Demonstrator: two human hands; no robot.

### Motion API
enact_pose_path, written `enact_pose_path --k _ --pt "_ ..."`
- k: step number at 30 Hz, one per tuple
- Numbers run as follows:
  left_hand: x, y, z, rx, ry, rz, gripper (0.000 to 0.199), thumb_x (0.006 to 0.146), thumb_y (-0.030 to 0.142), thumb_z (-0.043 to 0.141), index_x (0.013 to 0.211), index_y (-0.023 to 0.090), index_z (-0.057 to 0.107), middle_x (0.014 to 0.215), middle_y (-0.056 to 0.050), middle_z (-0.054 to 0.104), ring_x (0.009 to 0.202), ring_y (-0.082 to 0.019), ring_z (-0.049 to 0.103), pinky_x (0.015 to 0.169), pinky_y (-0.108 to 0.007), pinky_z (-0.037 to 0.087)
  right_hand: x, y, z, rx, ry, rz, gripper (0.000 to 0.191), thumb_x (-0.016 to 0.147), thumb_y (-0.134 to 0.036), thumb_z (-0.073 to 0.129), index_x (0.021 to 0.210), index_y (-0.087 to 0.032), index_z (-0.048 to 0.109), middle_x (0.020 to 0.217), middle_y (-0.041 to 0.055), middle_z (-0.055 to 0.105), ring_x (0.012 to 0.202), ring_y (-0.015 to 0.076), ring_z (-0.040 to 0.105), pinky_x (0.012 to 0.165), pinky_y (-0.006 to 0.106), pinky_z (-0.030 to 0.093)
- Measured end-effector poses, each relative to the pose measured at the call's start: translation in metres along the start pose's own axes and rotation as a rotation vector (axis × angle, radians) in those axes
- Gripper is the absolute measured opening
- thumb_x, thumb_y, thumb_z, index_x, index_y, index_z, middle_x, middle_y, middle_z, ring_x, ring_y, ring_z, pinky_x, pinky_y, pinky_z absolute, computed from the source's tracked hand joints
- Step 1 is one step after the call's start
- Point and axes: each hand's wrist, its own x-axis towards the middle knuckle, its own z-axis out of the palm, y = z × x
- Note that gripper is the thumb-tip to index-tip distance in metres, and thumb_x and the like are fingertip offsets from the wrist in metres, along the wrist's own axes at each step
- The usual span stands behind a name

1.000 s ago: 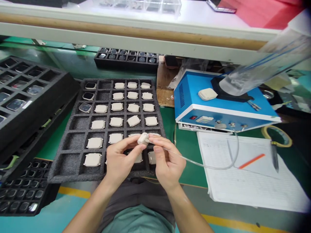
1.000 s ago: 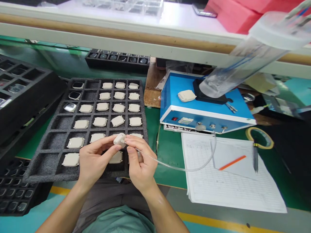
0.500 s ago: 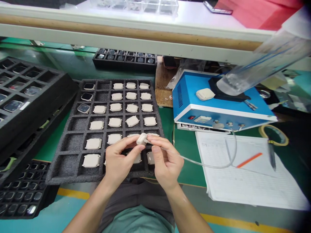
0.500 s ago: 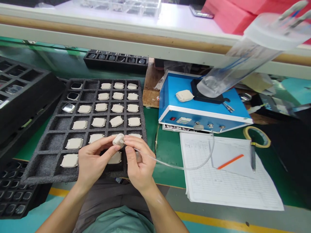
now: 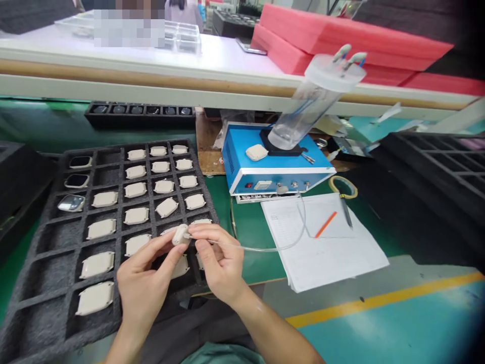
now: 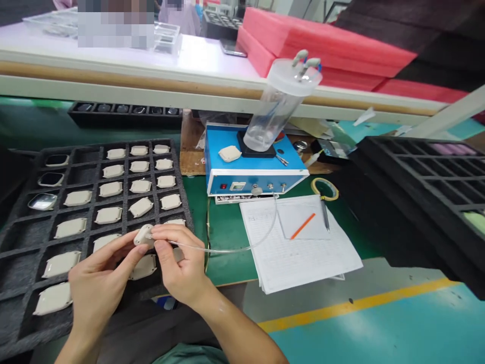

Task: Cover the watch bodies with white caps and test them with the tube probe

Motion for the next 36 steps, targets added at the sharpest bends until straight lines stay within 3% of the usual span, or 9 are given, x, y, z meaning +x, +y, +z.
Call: enact_pose_path --k 17,26,36 --pt "0.0014 0.0024 0.0005 -0.02 0.004 0.004 0.027 0.076 0.036 0.091 0.1 0.024 0.087 0.096 -0.004 0.085 0.078 -0.019 0.081 0.076 -0.022 0.065 0.001 0.0003 0.0014 0.026 0.014 -0.003 0.016 0.1 -0.019 0.062 0.102 -0.023 0.077 0.102 0.0083 0.082 0.098 0.0214 0.079 0.092 0.039 0.066" --pt "0.0012 0.0014 -0.0003 -0.014 -0.011 0.012 0.03 0.077 0.041 0.09 0.101 0.023 0.086 0.096 -0.006 0.085 0.077 -0.023 0.081 0.074 -0.028 0.068 0.0015 0.0001 0.0019 0.002 0.016 -0.01 0.015 0.1 -0.021 0.061 0.1 -0.023 0.076 0.101 0.0078 0.082 0.096 0.0211 0.079 0.089 0.039 0.067" --pt "0.0024 0.002 0.0005 -0.023 -0.008 0.013 0.027 0.077 0.038 0.09 0.099 0.024 0.086 0.095 -0.004 0.085 0.075 -0.019 0.08 0.074 -0.024 0.066 0.0009 0.0012 0.0023 0.017 0.014 0.005 0.015 0.099 -0.021 0.062 0.1 -0.023 0.076 0.101 0.0079 0.082 0.097 0.0213 0.079 0.09 0.039 0.067"
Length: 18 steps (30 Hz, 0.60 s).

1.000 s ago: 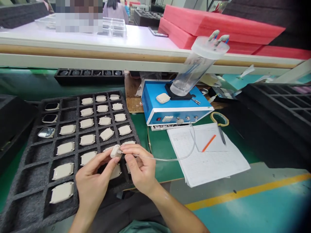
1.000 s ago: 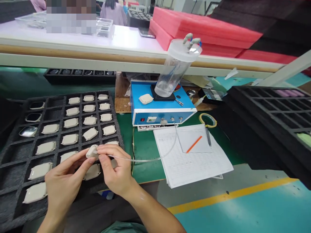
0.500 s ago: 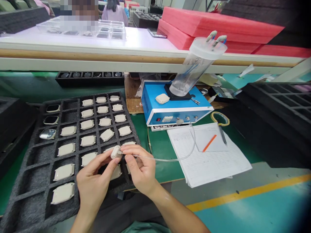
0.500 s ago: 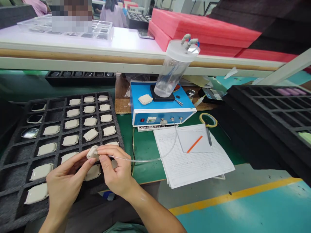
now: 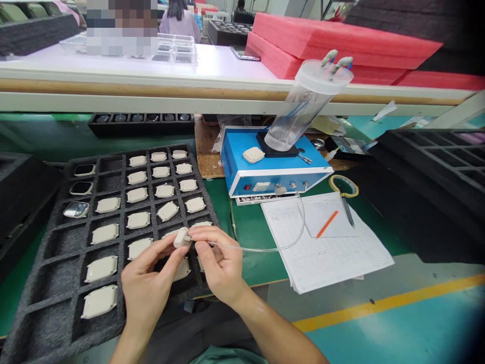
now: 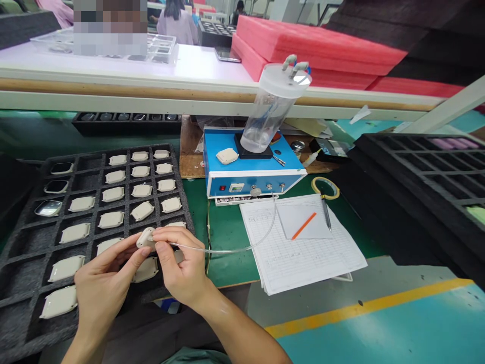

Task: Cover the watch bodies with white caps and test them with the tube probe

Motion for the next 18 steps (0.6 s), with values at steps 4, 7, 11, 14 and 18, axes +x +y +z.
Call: enact_pose_path --k 4,7,11,14,18 --pt "0.0002 0.0005 0.0004 -0.009 -0.004 -0.007 0.026 0.077 0.036 0.09 0.1 0.024 0.087 0.096 -0.004 0.085 0.076 -0.018 0.08 0.075 -0.021 0.065 0.0 0.0006 -0.0002 0.014 0.001 -0.001 0.016 0.099 -0.019 0.062 0.101 -0.023 0.077 0.101 0.0079 0.081 0.098 0.0211 0.078 0.091 0.038 0.066" --pt "0.0007 0.0008 0.0006 -0.019 -0.006 0.004 0.026 0.076 0.034 0.09 0.1 0.025 0.087 0.094 -0.003 0.085 0.073 -0.017 0.08 0.073 -0.02 0.065 -0.0004 0.0006 -0.0005 0.04 -0.001 -0.004 0.016 0.099 -0.016 0.062 0.103 -0.022 0.077 0.103 0.0084 0.081 0.099 0.0211 0.078 0.092 0.039 0.065" --pt "0.0016 0.0011 0.0013 -0.024 -0.001 0.015 0.026 0.075 0.033 0.09 0.098 0.023 0.087 0.092 -0.004 0.085 0.072 -0.018 0.08 0.071 -0.021 0.066 -0.0013 0.0002 -0.0004 0.057 -0.006 0.012 0.017 0.099 -0.016 0.062 0.103 -0.023 0.077 0.104 0.0085 0.081 0.1 0.0213 0.077 0.093 0.039 0.064" --pt "0.0016 0.0009 0.0015 -0.023 0.005 0.012 0.026 0.074 0.032 0.09 0.098 0.023 0.087 0.092 -0.004 0.085 0.073 -0.019 0.081 0.072 -0.021 0.066 -0.0018 0.0003 -0.0002 0.067 -0.01 0.029 0.017 0.099 -0.015 0.063 0.103 -0.023 0.077 0.104 0.0087 0.08 0.101 0.0214 0.077 0.094 0.04 0.063" --pt "0.0012 -0.0002 0.001 -0.024 0.009 0.007 0.027 0.073 0.033 0.09 0.098 0.023 0.087 0.091 -0.005 0.085 0.073 -0.019 0.081 0.073 -0.02 0.065 -0.002 0.001 -0.0006 0.072 -0.011 0.031 0.017 0.099 -0.016 0.063 0.104 -0.023 0.078 0.105 0.0086 0.08 0.102 0.0213 0.077 0.095 0.039 0.063"
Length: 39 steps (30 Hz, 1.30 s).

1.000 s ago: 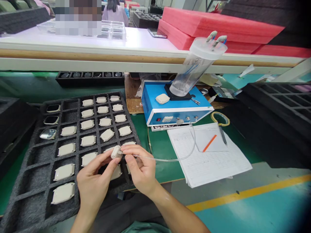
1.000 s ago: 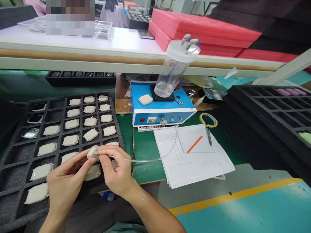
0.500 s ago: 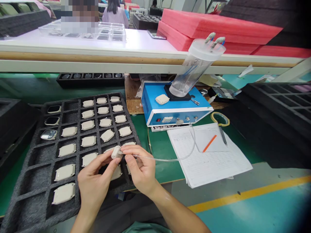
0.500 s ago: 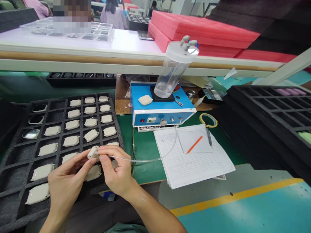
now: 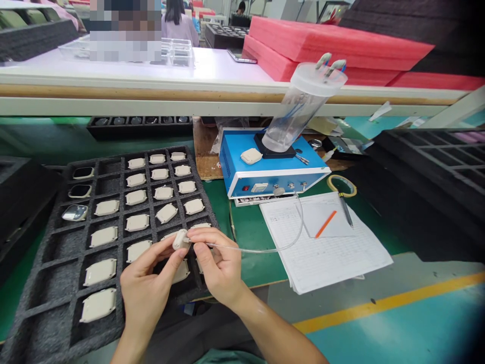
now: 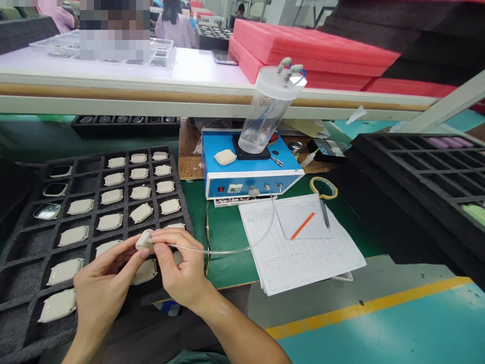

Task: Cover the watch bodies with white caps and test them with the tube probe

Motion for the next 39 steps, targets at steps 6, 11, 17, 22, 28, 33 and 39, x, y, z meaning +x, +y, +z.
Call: enact_pose_path --k 6,11,17,22,28,33,39 --pt "0.0004 -0.0025 -0.0002 -0.009 0.003 0.003 0.028 0.073 0.033 0.091 0.099 0.024 0.087 0.089 -0.004 0.085 0.071 -0.018 0.08 0.07 -0.019 0.065 0.0001 0.0006 -0.0002 -0.004 -0.003 -0.006 0.018 0.099 -0.016 0.062 0.105 -0.023 0.077 0.105 0.0083 0.08 0.101 0.021 0.077 0.095 0.04 0.063" --pt "0.0007 -0.0025 0.0 -0.016 -0.002 0.018 0.027 0.073 0.032 0.09 0.099 0.024 0.087 0.089 -0.004 0.085 0.071 -0.017 0.08 0.071 -0.018 0.065 0.0 0.0009 0.0003 -0.001 0.001 -0.003 0.017 0.099 -0.015 0.063 0.105 -0.023 0.078 0.105 0.0084 0.08 0.101 0.0212 0.077 0.095 0.04 0.063" --pt "0.0009 -0.0014 0.0002 -0.008 -0.001 0.022 0.026 0.073 0.033 0.089 0.098 0.023 0.087 0.089 -0.005 0.085 0.07 -0.018 0.08 0.071 -0.02 0.065 -0.0001 0.0002 0.0007 -0.001 0.0 0.0 0.018 0.099 -0.015 0.063 0.104 -0.023 0.078 0.105 0.0083 0.08 0.101 0.0214 0.077 0.095 0.04 0.063" --pt "0.0004 -0.0011 -0.0005 -0.001 -0.002 0.023 0.025 0.074 0.033 0.089 0.097 0.024 0.087 0.089 -0.004 0.085 0.07 -0.017 0.08 0.071 -0.018 0.064 0.0003 -0.0003 0.001 -0.005 0.002 0.003 0.018 0.099 -0.015 0.063 0.103 -0.023 0.078 0.104 0.0083 0.08 0.1 0.0215 0.077 0.094 0.039 0.063" --pt "0.0008 -0.0005 -0.0002 0.004 0.009 0.02 0.026 0.073 0.033 0.09 0.097 0.023 0.087 0.088 -0.005 0.085 0.07 -0.019 0.08 0.069 -0.02 0.066 0.0006 0.0001 0.001 -0.004 0.003 0.003 0.018 0.099 -0.015 0.063 0.103 -0.024 0.078 0.104 0.0083 0.08 0.1 0.0218 0.077 0.094 0.04 0.063" --pt "0.0002 -0.0011 -0.0008 0.01 0.005 0.027 0.027 0.074 0.032 0.089 0.099 0.022 0.087 0.089 -0.005 0.085 0.07 -0.018 0.08 0.071 -0.02 0.065 0.0006 -0.0007 0.0004 -0.005 0.001 0.003 0.018 0.099 -0.015 0.062 0.103 -0.023 0.078 0.103 0.0087 0.08 0.1 0.0217 0.077 0.093 0.04 0.063" --pt "-0.0003 0.0015 -0.0006 0.012 -0.017 0.03 0.026 0.075 0.034 0.088 0.098 0.022 0.087 0.09 -0.005 0.085 0.072 -0.021 0.081 0.072 -0.024 0.067 -0.0014 -0.0009 -0.0004 -0.023 0.0 0.03 0.017 0.1 -0.019 0.062 0.103 -0.023 0.078 0.104 0.0083 0.081 0.1 0.0216 0.077 0.093 0.039 0.063"
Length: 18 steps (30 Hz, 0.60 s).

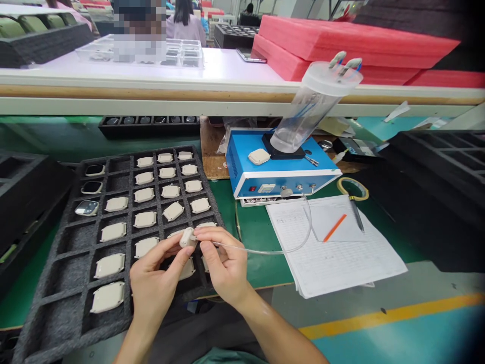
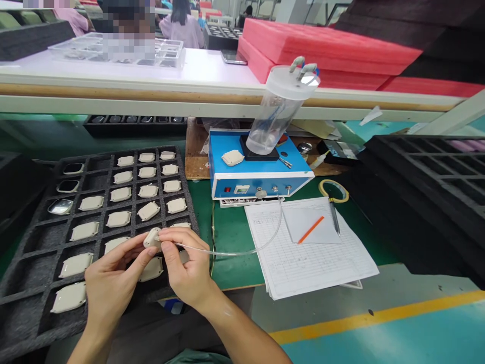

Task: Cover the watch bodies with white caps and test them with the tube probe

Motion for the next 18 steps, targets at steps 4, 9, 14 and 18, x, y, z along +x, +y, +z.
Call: enact_pose_path --k 4,9,14,18 --pt "0.0 0.0005 -0.0003 0.001 -0.004 -0.005 0.025 0.076 0.034 0.088 0.098 0.022 0.087 0.09 -0.005 0.085 0.071 -0.021 0.081 0.071 -0.025 0.067 -0.0005 -0.0001 -0.0001 -0.004 0.0 0.012 0.016 0.1 -0.021 0.063 0.103 -0.024 0.078 0.105 0.0078 0.081 0.101 0.0218 0.077 0.094 0.04 0.064" --pt "0.0002 -0.0016 -0.001 0.001 -0.002 -0.008 0.026 0.075 0.034 0.088 0.099 0.023 0.087 0.09 -0.005 0.085 0.072 -0.021 0.081 0.072 -0.027 0.068 0.0003 -0.0001 0.0001 -0.005 0.003 0.002 0.016 0.1 -0.02 0.062 0.103 -0.024 0.078 0.104 0.0077 0.081 0.1 0.0216 0.077 0.093 0.04 0.064" --pt "0.0005 -0.0013 -0.001 0.009 0.002 -0.005 0.025 0.075 0.033 0.088 0.098 0.024 0.087 0.089 -0.004 0.085 0.071 -0.019 0.08 0.072 -0.022 0.066 0.0012 -0.0002 0.0007 0.002 0.01 -0.002 0.016 0.099 -0.019 0.063 0.102 -0.024 0.078 0.103 0.0075 0.081 0.099 0.0215 0.077 0.093 0.039 0.064" --pt "0.0009 -0.0009 0.0003 -0.005 -0.002 -0.007 0.026 0.075 0.034 0.089 0.098 0.024 0.087 0.088 -0.004 0.085 0.071 -0.02 0.08 0.071 -0.024 0.067 0.0017 -0.0011 0.0009 -0.016 0.009 -0.004 0.016 0.1 -0.021 0.062 0.101 -0.024 0.078 0.103 0.0075 0.081 0.099 0.0213 0.078 0.092 0.039 0.064"
